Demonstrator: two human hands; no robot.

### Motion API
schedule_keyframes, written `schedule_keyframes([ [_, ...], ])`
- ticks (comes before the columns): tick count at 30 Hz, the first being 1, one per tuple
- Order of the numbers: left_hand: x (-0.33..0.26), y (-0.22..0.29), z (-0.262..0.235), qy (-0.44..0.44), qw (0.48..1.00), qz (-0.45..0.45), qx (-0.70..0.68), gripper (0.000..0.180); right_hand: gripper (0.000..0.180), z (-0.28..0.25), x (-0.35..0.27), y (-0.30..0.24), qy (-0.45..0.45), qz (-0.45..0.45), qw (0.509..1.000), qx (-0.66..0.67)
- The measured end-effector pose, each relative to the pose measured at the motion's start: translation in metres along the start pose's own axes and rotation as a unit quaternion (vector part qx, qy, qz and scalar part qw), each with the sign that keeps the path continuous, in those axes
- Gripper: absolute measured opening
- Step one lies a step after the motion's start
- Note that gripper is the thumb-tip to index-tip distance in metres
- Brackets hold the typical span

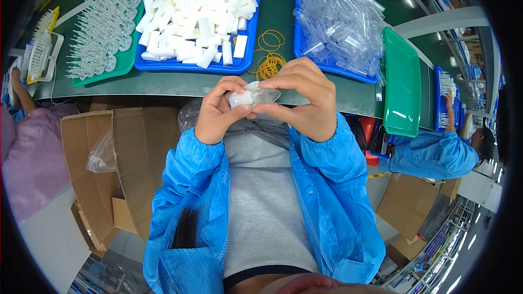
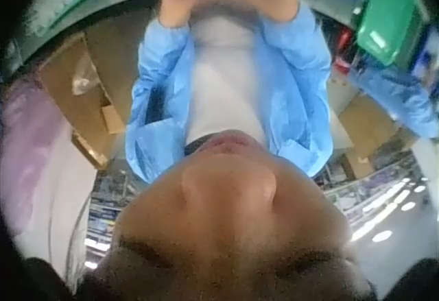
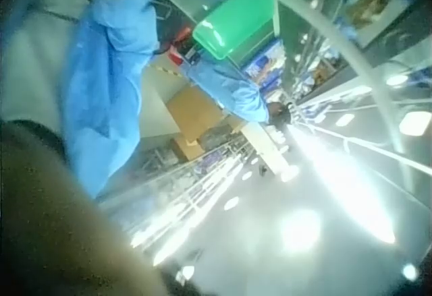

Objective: The person assembles white plastic rods into clear plastic housings by hand, then secures the final assembly with rubber bands.

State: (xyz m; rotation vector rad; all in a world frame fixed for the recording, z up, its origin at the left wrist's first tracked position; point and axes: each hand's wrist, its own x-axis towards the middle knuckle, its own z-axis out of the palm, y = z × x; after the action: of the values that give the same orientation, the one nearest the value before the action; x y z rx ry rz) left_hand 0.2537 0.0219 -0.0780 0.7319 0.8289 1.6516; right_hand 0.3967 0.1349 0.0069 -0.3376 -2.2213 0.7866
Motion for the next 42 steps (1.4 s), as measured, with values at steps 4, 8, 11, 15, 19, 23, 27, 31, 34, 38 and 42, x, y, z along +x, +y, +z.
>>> schedule_keyframes([
  [4, 0.001, 0.001, 0.001, 0.016, 0.999, -0.023, -0.027, 0.029, 0.04, 0.001, 0.003, 0.0, -0.006, 0.006, 1.0, 0.004],
  [8, 0.002, -0.002, -0.001, -0.004, 1.0, -0.012, -0.019, 0.029, 0.042, 0.004, 0.003, -0.003, -0.002, 0.014, 1.0, 0.009],
  [11, 0.001, -0.002, -0.001, -0.008, 1.0, -0.002, -0.014, 0.029, 0.044, 0.005, 0.004, -0.007, 0.008, 0.039, 0.999, 0.027],
  [15, 0.0, 0.003, 0.003, 0.018, 0.998, -0.037, -0.04, 0.029, 0.03, 0.001, -0.001, -0.004, -0.044, 0.116, 0.987, 0.103],
  [19, -0.001, 0.002, 0.003, 0.023, 0.998, -0.037, -0.044, 0.029, 0.022, 0.0, -0.01, 0.007, -0.011, 0.205, 0.945, 0.255],
  [23, -0.001, 0.003, 0.002, 0.027, 0.998, -0.035, -0.047, 0.028, 0.025, -0.013, -0.008, 0.002, -0.061, 0.279, 0.895, 0.343],
  [27, -0.001, 0.001, 0.0, 0.029, 0.998, -0.038, -0.049, 0.028, 0.025, -0.019, -0.01, 0.001, -0.067, 0.31, 0.886, 0.337],
  [31, -0.001, 0.0, 0.002, 0.022, 0.998, -0.031, -0.046, 0.028, 0.024, -0.009, -0.012, 0.006, -0.021, 0.213, 0.939, 0.267],
  [34, 0.0, 0.0, 0.002, 0.011, 0.999, -0.029, -0.028, 0.029, 0.023, 0.002, -0.014, 0.006, 0.003, 0.178, 0.959, 0.221],
  [38, -0.001, -0.001, 0.001, 0.003, 0.999, -0.032, -0.024, 0.029, 0.02, 0.005, -0.008, -0.004, -0.037, 0.16, 0.975, 0.149],
  [42, 0.0, -0.003, 0.0, -0.015, 1.0, -0.001, -0.001, 0.029, 0.018, 0.002, -0.005, -0.004, -0.075, 0.139, 0.979, 0.129],
])
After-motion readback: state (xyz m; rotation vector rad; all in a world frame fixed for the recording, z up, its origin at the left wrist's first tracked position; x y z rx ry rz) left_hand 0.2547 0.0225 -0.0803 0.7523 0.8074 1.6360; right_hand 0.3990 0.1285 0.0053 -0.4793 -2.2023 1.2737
